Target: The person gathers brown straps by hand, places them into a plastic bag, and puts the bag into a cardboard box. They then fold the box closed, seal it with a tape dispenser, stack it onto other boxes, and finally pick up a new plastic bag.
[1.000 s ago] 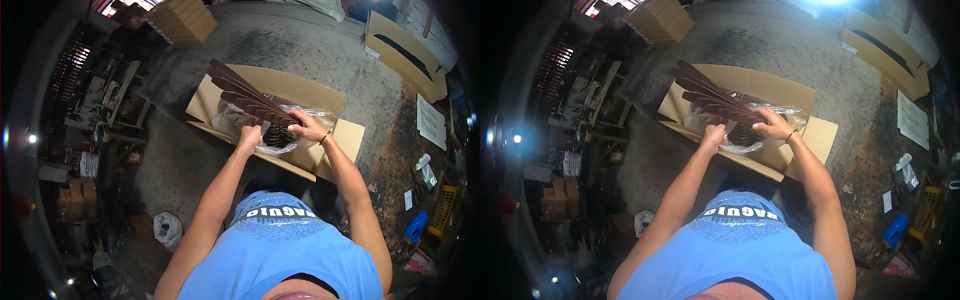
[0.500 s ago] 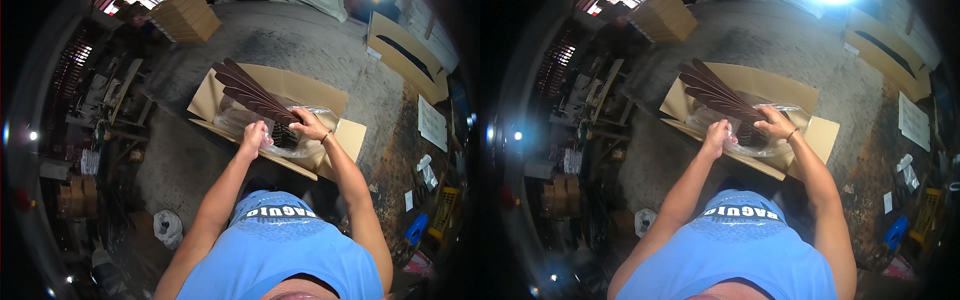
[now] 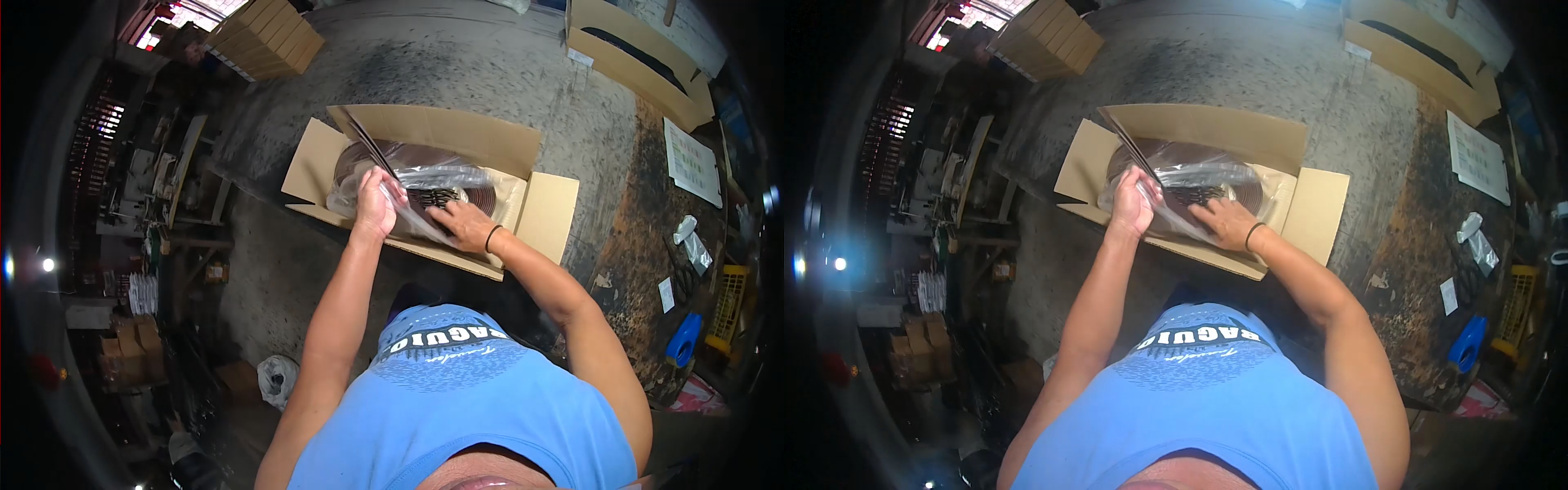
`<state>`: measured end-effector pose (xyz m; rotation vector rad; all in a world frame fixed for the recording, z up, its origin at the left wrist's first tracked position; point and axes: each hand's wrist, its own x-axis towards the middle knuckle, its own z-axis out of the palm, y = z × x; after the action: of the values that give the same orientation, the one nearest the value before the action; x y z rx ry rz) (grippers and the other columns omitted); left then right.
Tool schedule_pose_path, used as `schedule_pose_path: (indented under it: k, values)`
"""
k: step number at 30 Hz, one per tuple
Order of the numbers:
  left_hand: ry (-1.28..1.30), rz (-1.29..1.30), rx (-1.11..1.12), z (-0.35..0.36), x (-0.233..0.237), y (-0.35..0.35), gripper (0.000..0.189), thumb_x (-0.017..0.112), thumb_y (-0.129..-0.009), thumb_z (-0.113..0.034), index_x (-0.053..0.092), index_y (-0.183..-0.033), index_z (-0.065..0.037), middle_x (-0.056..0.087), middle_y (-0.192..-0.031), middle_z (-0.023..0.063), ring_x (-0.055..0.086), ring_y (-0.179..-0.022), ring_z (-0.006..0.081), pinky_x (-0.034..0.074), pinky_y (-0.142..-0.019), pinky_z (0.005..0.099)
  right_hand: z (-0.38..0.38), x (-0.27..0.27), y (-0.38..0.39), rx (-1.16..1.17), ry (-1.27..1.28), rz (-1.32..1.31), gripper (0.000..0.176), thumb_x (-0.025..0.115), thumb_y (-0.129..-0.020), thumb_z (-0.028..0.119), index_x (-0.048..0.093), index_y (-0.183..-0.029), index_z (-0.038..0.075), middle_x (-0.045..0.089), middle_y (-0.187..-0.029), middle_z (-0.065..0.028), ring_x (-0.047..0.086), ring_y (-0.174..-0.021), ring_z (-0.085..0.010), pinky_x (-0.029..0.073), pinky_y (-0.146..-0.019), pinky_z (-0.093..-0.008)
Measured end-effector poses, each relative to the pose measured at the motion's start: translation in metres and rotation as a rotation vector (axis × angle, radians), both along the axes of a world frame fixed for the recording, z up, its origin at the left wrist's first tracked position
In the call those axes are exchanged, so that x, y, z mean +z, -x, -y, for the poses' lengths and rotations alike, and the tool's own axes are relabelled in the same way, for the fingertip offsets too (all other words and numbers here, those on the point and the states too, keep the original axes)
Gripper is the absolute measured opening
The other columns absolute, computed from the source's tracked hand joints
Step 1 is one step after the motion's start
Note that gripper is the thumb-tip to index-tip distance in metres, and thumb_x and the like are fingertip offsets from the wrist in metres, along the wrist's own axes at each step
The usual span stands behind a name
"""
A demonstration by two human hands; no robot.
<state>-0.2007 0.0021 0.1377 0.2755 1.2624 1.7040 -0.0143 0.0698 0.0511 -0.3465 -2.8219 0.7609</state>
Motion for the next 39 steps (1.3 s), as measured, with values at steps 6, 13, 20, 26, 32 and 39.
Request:
schedule_pose_path:
  k: [6,13,20,26,32,39]
  values:
    - [0.039,-0.719,-0.515,-0.018,0.003,-0.026,0.02,0.045,-0.097,-0.026,0.054,-0.095,-0.008,0.056,-0.072,-0.0002,0.047,-0.05,0.0041,0.04,-0.044,0.019,0.009,-0.007,0.011,0.123,-0.124,0.362,0.054,0.046,-0.083,0.023,0.038,-0.136,0.021,0.049,-0.116,-0.0117,0.049,-0.107,-0.0305,0.04,-0.09,-0.0422]
    - [-0.029,-0.598,-0.465,-0.005,0.013,-0.013,0.017,0.049,-0.095,-0.023,0.052,-0.095,-0.006,0.057,-0.082,0.0,0.044,-0.048,0.0021,0.036,-0.039,0.0178,0.012,-0.004,0.013,0.116,-0.05,0.404,0.055,0.051,-0.082,0.022,0.038,-0.136,0.026,0.049,-0.12,-0.0105,0.047,-0.112,-0.0301,0.038,-0.092,-0.0444]
    - [0.617,-1.626,-0.551,-0.032,-0.013,0.033,0.035,0.06,-0.074,-0.01,0.045,-0.106,-0.006,0.062,-0.089,0.0234,0.06,-0.083,0.0421,0.045,-0.078,0.0492,0.015,-0.009,0.011,0.093,-0.057,0.369,0.05,0.048,-0.084,0.021,0.041,-0.134,0.024,0.049,-0.124,-0.0068,0.047,-0.112,-0.0281,0.034,-0.096,-0.0477]
    - [0.537,-1.547,-0.076,-0.092,-0.037,0.07,0.02,0.06,-0.079,-0.018,0.052,-0.095,-0.008,0.064,-0.084,0.0216,0.062,-0.079,0.0379,0.047,-0.073,0.0443,0.017,-0.02,0.013,0.064,-0.03,0.381,0.042,0.049,-0.083,0.018,0.05,-0.125,0.013,0.05,-0.122,-0.0057,0.044,-0.115,-0.0267,0.032,-0.098,-0.0454]
    - [-0.097,-1.69,-0.468,-0.111,0.011,0.002,0.009,0.06,-0.08,-0.016,0.058,-0.084,-0.008,0.063,-0.078,0.0143,0.062,-0.072,0.0329,0.048,-0.065,0.0404,0.016,-0.018,0.014,0.117,-0.055,0.453,0.046,0.058,-0.076,0.02,0.053,-0.121,0.014,0.05,-0.121,-0.0049,0.044,-0.114,-0.0258,0.033,-0.097,-0.0424]
    - [-0.449,-1.887,-0.407,-0.108,0.026,-0.015,0.014,0.06,-0.074,-0.009,0.058,-0.088,-0.007,0.063,-0.079,0.0099,0.062,-0.072,0.0279,0.05,-0.064,0.0387,0.013,-0.008,0.015,0.101,0.023,0.48,0.059,0.059,-0.075,0.023,0.044,-0.131,0.025,0.046,-0.129,-0.0049,0.043,-0.116,-0.0259,0.031,-0.098,-0.0416]
